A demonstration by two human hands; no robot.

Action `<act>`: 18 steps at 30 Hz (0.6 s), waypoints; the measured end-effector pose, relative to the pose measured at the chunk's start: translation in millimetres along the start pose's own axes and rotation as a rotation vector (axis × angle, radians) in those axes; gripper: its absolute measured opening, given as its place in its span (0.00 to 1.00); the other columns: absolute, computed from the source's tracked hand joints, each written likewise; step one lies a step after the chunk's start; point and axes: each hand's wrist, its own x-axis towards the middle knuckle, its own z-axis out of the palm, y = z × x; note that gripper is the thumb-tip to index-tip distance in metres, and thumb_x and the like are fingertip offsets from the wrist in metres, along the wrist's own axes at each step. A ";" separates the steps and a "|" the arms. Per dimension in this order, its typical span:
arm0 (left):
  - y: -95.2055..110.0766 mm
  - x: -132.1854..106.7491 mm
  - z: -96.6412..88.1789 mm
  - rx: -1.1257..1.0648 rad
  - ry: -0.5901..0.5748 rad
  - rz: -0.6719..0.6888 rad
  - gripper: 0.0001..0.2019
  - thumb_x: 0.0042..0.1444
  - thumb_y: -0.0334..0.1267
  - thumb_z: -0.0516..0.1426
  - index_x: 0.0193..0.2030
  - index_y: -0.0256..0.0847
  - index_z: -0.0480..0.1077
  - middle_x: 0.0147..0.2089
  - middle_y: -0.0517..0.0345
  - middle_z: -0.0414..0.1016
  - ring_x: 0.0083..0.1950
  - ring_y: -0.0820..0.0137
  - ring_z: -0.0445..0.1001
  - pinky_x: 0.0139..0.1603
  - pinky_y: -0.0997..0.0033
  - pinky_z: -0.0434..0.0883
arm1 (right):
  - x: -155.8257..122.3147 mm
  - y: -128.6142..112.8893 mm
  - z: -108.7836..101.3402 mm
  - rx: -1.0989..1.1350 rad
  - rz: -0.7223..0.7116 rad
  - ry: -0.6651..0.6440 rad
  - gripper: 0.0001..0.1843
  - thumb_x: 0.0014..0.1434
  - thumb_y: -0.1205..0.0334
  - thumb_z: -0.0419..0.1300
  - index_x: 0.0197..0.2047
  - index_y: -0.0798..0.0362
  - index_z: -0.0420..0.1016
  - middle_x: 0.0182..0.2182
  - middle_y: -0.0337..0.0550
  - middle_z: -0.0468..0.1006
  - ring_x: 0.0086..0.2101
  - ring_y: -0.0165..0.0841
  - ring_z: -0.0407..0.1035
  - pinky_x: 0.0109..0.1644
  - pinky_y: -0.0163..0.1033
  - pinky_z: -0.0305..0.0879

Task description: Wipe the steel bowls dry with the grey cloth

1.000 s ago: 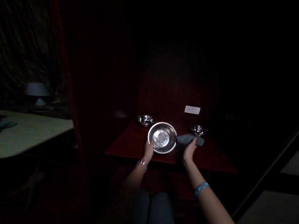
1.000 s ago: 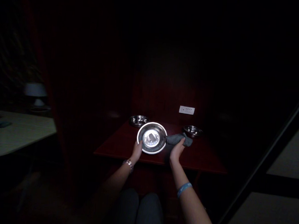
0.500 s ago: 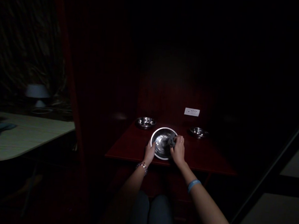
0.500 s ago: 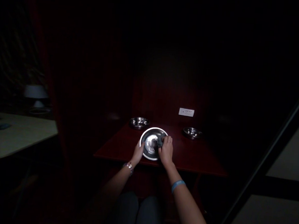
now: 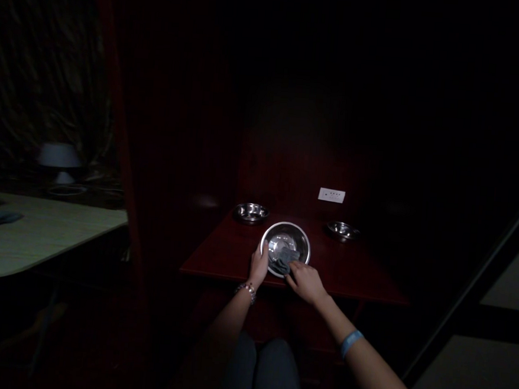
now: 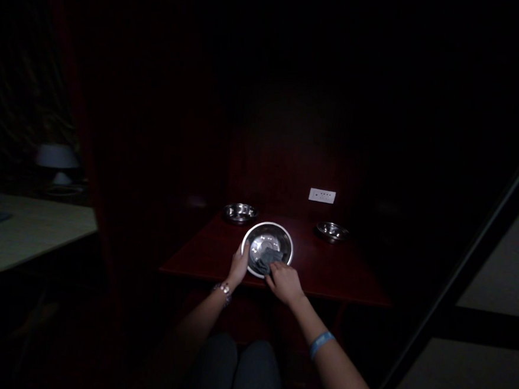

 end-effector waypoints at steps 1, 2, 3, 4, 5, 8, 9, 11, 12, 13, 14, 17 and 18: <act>0.9 -0.7 -0.2 0.005 -0.001 -0.008 0.25 0.60 0.54 0.50 0.51 0.36 0.73 0.47 0.46 0.79 0.52 0.59 0.75 0.58 0.61 0.67 | 0.1 -0.5 -0.8 -0.004 0.007 0.001 0.19 0.63 0.55 0.52 0.53 0.52 0.72 0.50 0.51 0.78 0.50 0.41 0.71 0.55 0.42 0.64; 1.7 -1.3 -0.3 0.004 -0.002 -0.017 0.25 0.61 0.54 0.49 0.51 0.37 0.73 0.48 0.46 0.78 0.52 0.59 0.74 0.58 0.62 0.67 | 0.6 -0.8 -0.9 -0.008 0.022 0.012 0.20 0.63 0.54 0.52 0.54 0.52 0.72 0.50 0.52 0.77 0.51 0.42 0.70 0.56 0.43 0.63; 2.5 -1.7 -0.3 0.004 -0.003 -0.024 0.25 0.61 0.54 0.49 0.51 0.37 0.73 0.49 0.45 0.78 0.53 0.60 0.74 0.59 0.63 0.67 | 1.4 -1.2 -0.2 -0.011 0.042 0.028 0.21 0.64 0.53 0.51 0.55 0.52 0.72 0.51 0.53 0.77 0.53 0.43 0.69 0.57 0.44 0.63; 3.2 -2.0 -0.3 0.005 -0.007 -0.027 0.25 0.62 0.54 0.48 0.51 0.37 0.73 0.49 0.45 0.78 0.53 0.60 0.74 0.59 0.63 0.67 | 2.6 -1.4 0.9 -0.010 0.062 0.047 0.22 0.64 0.52 0.51 0.56 0.53 0.71 0.52 0.53 0.77 0.54 0.44 0.68 0.58 0.45 0.62; 3.8 -2.1 -0.2 0.007 -0.011 -0.025 0.25 0.62 0.54 0.48 0.50 0.36 0.73 0.49 0.45 0.78 0.53 0.60 0.74 0.59 0.63 0.67 | 4.1 -1.8 2.4 -0.005 0.081 0.063 0.23 0.64 0.51 0.51 0.58 0.52 0.70 0.52 0.53 0.76 0.56 0.44 0.66 0.59 0.46 0.61; 5.1 -2.1 0.2 0.007 -0.026 -0.014 0.25 0.63 0.53 0.46 0.49 0.36 0.74 0.46 0.45 0.79 0.51 0.60 0.75 0.57 0.64 0.68 | 10.9 -2.9 7.8 0.033 0.134 0.103 0.25 0.64 0.51 0.50 0.62 0.51 0.66 0.53 0.53 0.76 0.58 0.44 0.64 0.59 0.48 0.61; 5.4 -1.9 0.4 0.004 -0.033 -0.011 0.25 0.63 0.54 0.45 0.49 0.36 0.74 0.46 0.45 0.79 0.51 0.60 0.75 0.57 0.64 0.68 | 13.8 -3.4 9.8 0.047 0.152 0.121 0.26 0.64 0.52 0.51 0.62 0.52 0.65 0.54 0.54 0.75 0.59 0.45 0.63 0.60 0.49 0.61; 5.4 -1.4 0.6 -0.007 -0.052 -0.010 0.26 0.64 0.54 0.45 0.49 0.36 0.73 0.48 0.45 0.78 0.52 0.61 0.75 0.57 0.64 0.68 | 20.0 -4.0 14.5 0.072 0.188 0.164 0.26 0.63 0.55 0.51 0.63 0.55 0.64 0.57 0.59 0.71 0.61 0.47 0.60 0.60 0.51 0.61; 5.2 -1.0 0.6 -0.014 -0.064 -0.010 0.26 0.64 0.54 0.45 0.50 0.37 0.73 0.49 0.44 0.77 0.53 0.62 0.75 0.58 0.65 0.67 | 23.1 -4.2 17.4 0.087 0.203 0.186 0.27 0.63 0.57 0.51 0.63 0.58 0.64 0.59 0.61 0.67 0.62 0.48 0.57 0.61 0.51 0.60; 4.9 -0.7 0.5 -0.022 -0.077 -0.008 0.26 0.64 0.54 0.45 0.50 0.37 0.73 0.51 0.44 0.77 0.53 0.62 0.74 0.58 0.65 0.67 | 26.1 -4.2 20.6 0.107 0.215 0.206 0.27 0.63 0.60 0.50 0.63 0.61 0.63 0.62 0.63 0.63 0.64 0.50 0.54 0.61 0.52 0.60; 4.4 -0.3 0.5 -0.030 -0.087 -0.001 0.26 0.64 0.54 0.45 0.51 0.36 0.73 0.51 0.44 0.76 0.54 0.62 0.74 0.58 0.66 0.66 | 29.0 -4.0 24.2 0.136 0.216 0.226 0.27 0.62 0.62 0.50 0.63 0.63 0.62 0.64 0.64 0.60 0.65 0.50 0.50 0.63 0.53 0.58; 2.3 0.3 0.4 -0.044 -0.115 0.027 0.27 0.64 0.54 0.45 0.52 0.34 0.72 0.53 0.40 0.76 0.55 0.60 0.73 0.57 0.65 0.66 | 36.3 -3.8 35.1 0.248 0.177 0.296 0.31 0.60 0.68 0.49 0.66 0.62 0.57 0.67 0.60 0.55 0.67 0.49 0.43 0.66 0.56 0.53; 1.5 0.4 0.5 -0.043 -0.112 0.036 0.27 0.64 0.54 0.45 0.52 0.33 0.72 0.53 0.39 0.75 0.54 0.59 0.73 0.57 0.65 0.67 | 38.5 -4.0 38.1 0.277 0.164 0.321 0.32 0.59 0.69 0.49 0.67 0.60 0.55 0.67 0.58 0.54 0.68 0.49 0.42 0.67 0.56 0.52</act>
